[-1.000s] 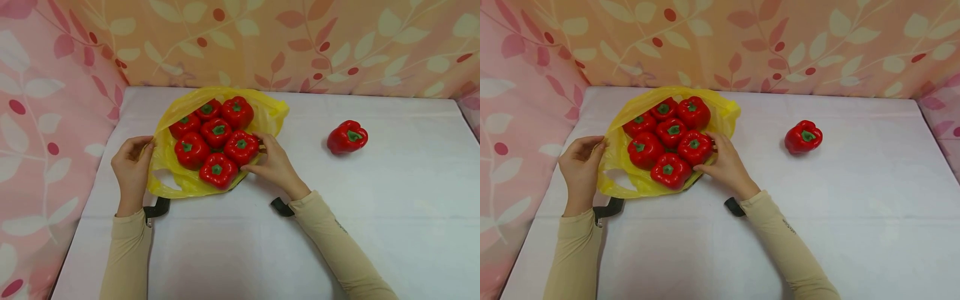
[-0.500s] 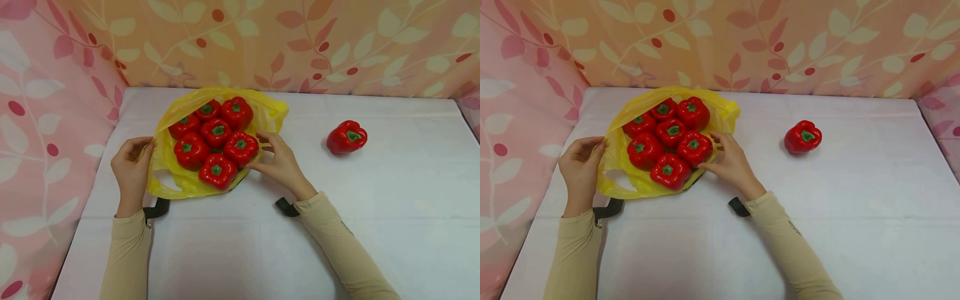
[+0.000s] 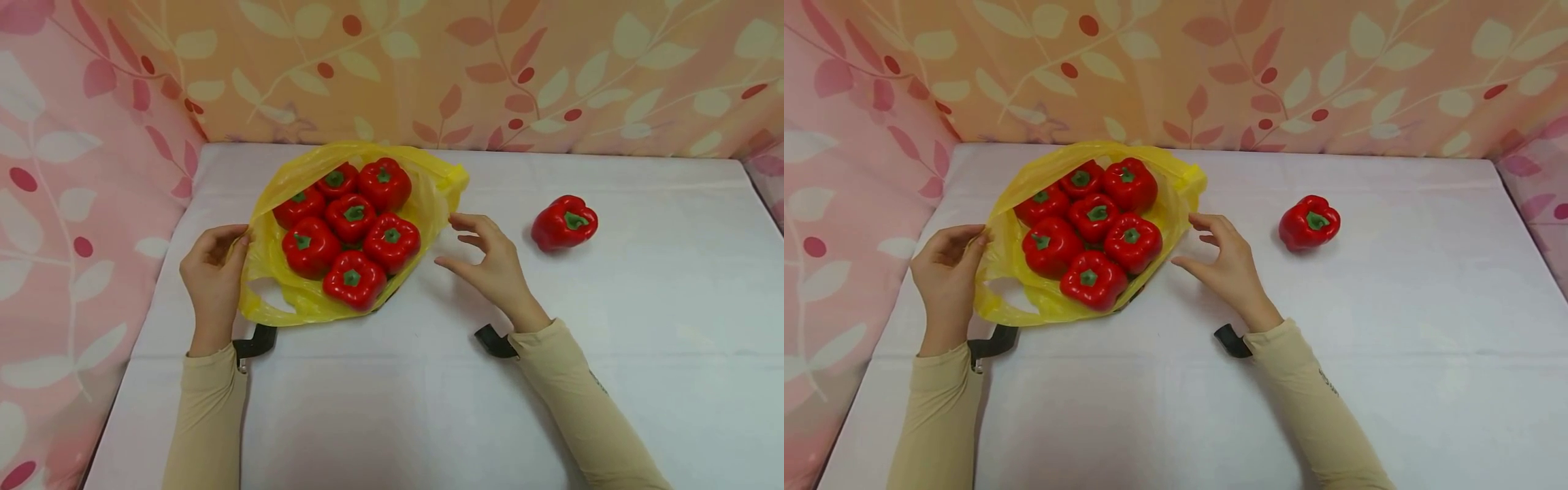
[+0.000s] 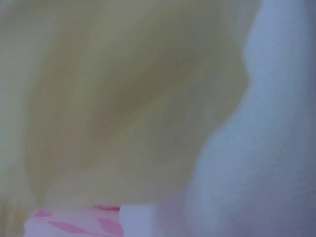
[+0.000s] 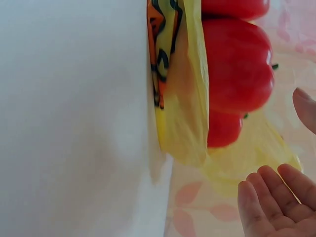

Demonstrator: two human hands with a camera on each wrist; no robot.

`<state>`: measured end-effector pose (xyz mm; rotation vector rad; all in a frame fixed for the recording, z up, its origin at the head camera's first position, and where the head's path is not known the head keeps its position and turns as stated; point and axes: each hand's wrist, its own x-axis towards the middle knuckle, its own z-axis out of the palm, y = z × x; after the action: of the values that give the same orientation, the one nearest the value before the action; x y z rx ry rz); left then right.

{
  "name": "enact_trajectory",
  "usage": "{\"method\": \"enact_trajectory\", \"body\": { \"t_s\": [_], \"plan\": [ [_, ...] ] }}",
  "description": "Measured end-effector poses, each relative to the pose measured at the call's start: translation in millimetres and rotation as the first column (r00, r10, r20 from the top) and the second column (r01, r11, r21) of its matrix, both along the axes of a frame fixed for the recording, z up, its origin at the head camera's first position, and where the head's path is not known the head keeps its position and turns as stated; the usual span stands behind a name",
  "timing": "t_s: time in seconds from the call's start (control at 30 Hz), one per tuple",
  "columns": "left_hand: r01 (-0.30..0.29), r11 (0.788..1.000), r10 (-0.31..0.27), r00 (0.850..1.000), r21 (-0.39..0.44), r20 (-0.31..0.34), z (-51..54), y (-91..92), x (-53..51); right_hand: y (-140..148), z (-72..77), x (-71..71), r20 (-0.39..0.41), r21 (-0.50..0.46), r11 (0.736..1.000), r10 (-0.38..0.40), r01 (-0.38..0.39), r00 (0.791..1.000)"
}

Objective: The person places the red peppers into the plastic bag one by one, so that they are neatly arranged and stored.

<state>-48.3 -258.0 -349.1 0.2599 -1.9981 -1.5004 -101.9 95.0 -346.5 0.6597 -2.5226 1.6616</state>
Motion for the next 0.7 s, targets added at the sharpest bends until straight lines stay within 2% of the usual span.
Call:
{"method": "enact_trajectory", "body": {
  "t_s": [0.23,0.43,0.57,0.7],
  "plan": [
    [0.002,1.0,-0.002,1.0,0.004,0.002,0.0,0.7,0.3,21,5.7,-1.9,-0.006,-0.004,0.994,-0.106,0.106,0.994],
    [-0.001,1.0,0.001,1.0,0.014,0.008,-0.5,-0.6,0.4,38,13.3,-6.2,-0.016,-0.027,0.98,-0.195,0.195,0.981],
    [0.003,1.0,-0.003,1.0,0.015,0.004,-0.9,-1.1,0.2,52,19.8,-9.4,-0.021,-0.036,0.959,-0.283,0.282,0.959],
    [0.002,1.0,-0.002,1.0,0.011,0.004,-0.9,-1.3,-0.2,66,25.2,-13.2,0.004,-0.057,0.921,-0.386,0.386,0.923]
  ]
}}
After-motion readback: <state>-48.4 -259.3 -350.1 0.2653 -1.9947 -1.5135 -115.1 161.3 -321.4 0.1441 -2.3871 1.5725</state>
